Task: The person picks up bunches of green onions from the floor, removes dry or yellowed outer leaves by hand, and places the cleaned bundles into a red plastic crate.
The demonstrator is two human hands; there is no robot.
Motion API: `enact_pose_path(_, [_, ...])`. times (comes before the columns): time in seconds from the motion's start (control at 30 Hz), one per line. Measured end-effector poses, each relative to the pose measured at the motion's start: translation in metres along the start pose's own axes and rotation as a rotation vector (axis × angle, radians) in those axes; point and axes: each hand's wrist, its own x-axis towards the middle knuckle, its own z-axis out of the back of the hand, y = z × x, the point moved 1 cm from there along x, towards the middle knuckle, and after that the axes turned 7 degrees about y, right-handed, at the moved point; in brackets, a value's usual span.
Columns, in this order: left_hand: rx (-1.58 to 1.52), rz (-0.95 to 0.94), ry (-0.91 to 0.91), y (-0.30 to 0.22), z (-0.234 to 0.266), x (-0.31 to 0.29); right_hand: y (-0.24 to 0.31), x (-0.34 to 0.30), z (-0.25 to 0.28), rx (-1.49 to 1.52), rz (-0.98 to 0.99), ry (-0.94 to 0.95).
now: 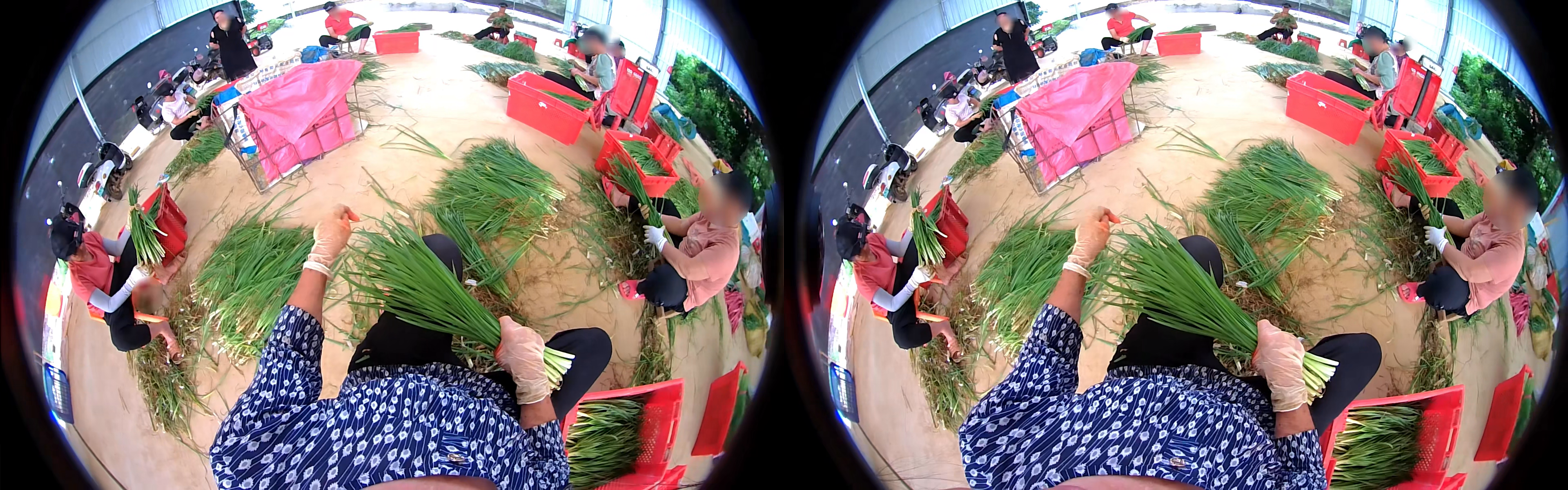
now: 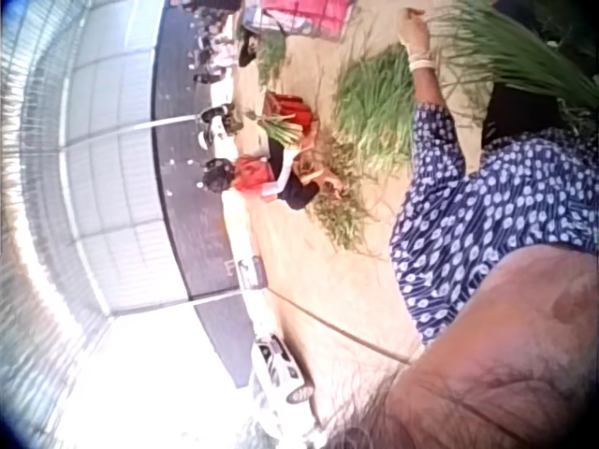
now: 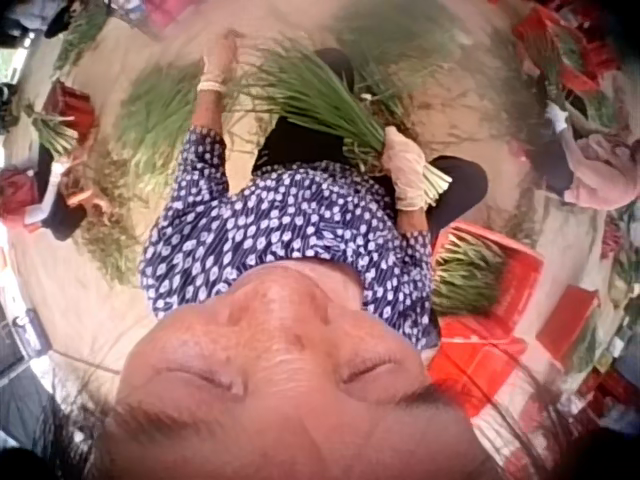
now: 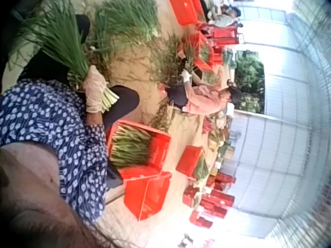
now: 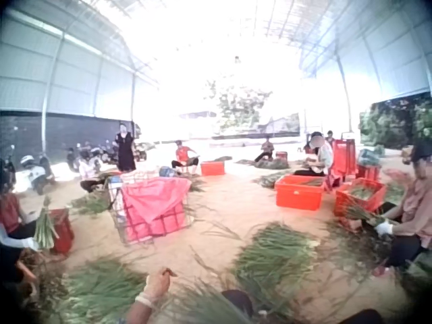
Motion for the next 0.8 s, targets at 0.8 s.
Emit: enact_pose_path(0.8, [-0.593, -0.071, 0.3, -0.089, -0.019, -0.019, -0.005, -0.001, -0.011, -0.013, 0.057, -0.124])
